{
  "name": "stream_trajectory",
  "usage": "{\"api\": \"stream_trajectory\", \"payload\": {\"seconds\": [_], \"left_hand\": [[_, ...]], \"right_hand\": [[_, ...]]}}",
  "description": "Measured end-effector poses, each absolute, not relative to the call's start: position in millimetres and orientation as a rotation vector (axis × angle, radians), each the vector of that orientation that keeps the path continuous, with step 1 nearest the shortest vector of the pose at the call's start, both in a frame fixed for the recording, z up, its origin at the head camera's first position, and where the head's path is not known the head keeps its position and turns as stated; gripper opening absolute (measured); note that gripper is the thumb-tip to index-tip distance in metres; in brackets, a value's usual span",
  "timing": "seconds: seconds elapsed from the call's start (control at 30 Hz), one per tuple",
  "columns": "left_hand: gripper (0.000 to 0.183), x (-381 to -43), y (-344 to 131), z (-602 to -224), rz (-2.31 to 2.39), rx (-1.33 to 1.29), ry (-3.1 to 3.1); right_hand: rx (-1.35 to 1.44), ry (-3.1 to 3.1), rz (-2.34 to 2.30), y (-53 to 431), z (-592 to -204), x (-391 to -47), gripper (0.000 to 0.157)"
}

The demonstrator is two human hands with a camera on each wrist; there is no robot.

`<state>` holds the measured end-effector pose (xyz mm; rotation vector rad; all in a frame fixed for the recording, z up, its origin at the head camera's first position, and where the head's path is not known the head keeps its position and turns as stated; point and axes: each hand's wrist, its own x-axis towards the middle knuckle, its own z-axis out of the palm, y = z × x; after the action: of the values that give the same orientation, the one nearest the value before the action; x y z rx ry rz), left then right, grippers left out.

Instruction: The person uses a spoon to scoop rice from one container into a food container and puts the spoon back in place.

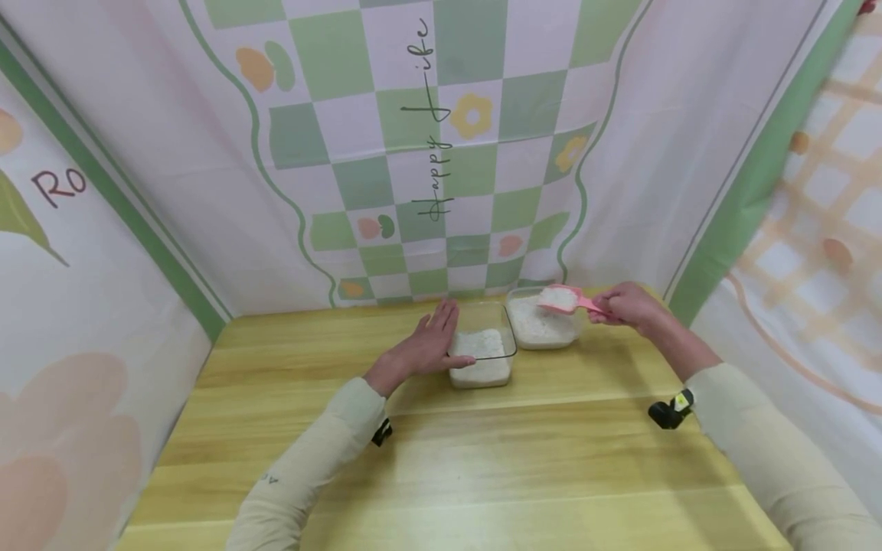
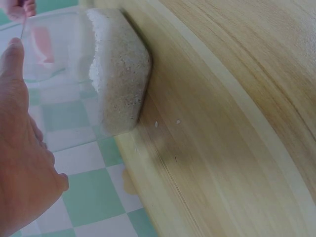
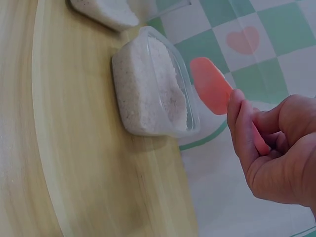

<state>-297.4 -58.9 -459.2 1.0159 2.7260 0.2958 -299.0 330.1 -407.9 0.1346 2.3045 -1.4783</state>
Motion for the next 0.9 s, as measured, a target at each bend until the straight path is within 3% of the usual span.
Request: {"api": "stream_trajectory", "payload": {"seconds": [0.9], "left_hand": [[0.106,-297,-59,-462,0.297,1.022,2.731]], "right_hand": [[0.148,2.508,-1.231,346,-409,-292,0.043]]}}
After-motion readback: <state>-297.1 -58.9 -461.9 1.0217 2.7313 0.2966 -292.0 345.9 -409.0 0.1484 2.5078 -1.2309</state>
